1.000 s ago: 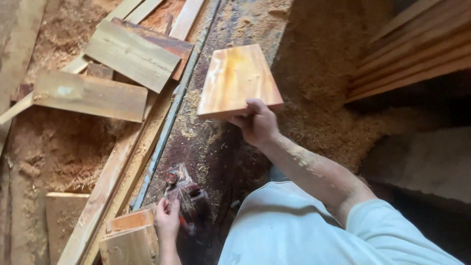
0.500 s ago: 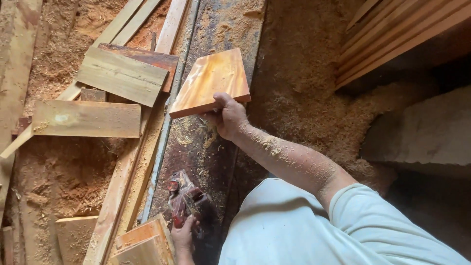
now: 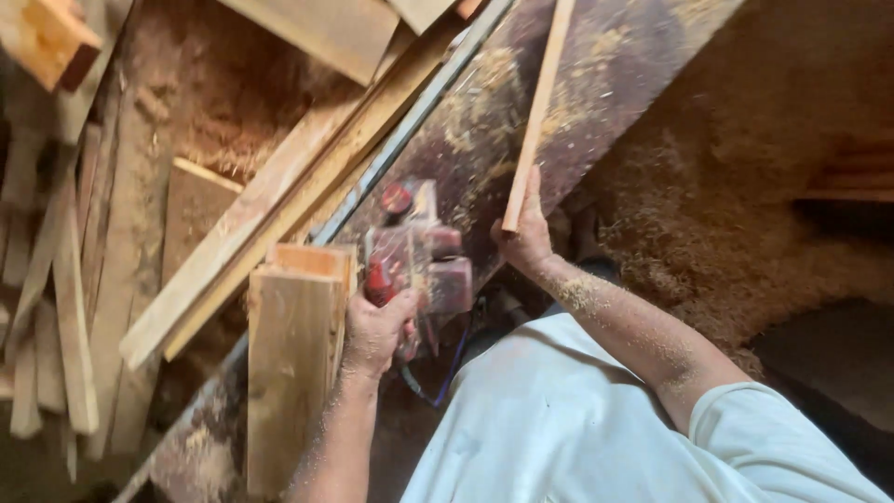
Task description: Using an electric hand planer to smooth the surfaces and edges of multiple wood planks on a workbench.
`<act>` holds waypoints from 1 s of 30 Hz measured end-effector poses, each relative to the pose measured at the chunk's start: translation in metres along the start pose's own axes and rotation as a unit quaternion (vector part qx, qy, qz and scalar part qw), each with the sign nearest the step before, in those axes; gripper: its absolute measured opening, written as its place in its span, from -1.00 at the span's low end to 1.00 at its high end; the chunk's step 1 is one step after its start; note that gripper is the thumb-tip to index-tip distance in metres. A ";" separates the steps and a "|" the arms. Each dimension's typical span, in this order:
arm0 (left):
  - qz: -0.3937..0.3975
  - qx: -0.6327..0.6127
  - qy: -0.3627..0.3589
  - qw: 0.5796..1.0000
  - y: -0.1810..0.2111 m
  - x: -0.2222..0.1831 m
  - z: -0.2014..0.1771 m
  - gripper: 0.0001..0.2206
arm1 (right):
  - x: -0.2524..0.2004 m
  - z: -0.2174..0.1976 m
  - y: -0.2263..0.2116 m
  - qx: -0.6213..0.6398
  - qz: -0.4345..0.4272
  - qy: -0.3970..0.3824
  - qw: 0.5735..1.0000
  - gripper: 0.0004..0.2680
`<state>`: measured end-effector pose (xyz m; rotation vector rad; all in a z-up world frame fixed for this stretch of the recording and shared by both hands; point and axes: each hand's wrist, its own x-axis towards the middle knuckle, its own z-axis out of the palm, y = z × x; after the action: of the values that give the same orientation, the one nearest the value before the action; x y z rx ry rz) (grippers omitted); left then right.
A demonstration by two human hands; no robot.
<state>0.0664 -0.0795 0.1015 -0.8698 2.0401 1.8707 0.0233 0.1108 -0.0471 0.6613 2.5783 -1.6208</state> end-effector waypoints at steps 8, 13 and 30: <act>0.047 0.183 -0.104 0.976 0.011 -0.029 0.019 -0.81 | 0.018 0.021 0.029 0.023 -0.030 -0.005 0.999 -0.30; 0.087 0.219 -0.137 0.962 -0.021 -0.041 0.026 -0.80 | 0.028 0.043 0.079 0.103 -0.044 -0.020 0.994 -0.33; 0.215 0.224 -0.106 0.945 -0.011 -0.020 0.067 -0.84 | 0.030 0.056 0.138 -0.179 -0.189 0.007 0.966 -0.68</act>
<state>0.0743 -0.0093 0.0937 -0.1062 2.5023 1.4798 0.0347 0.1230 -0.1978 0.1614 3.0329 -1.1559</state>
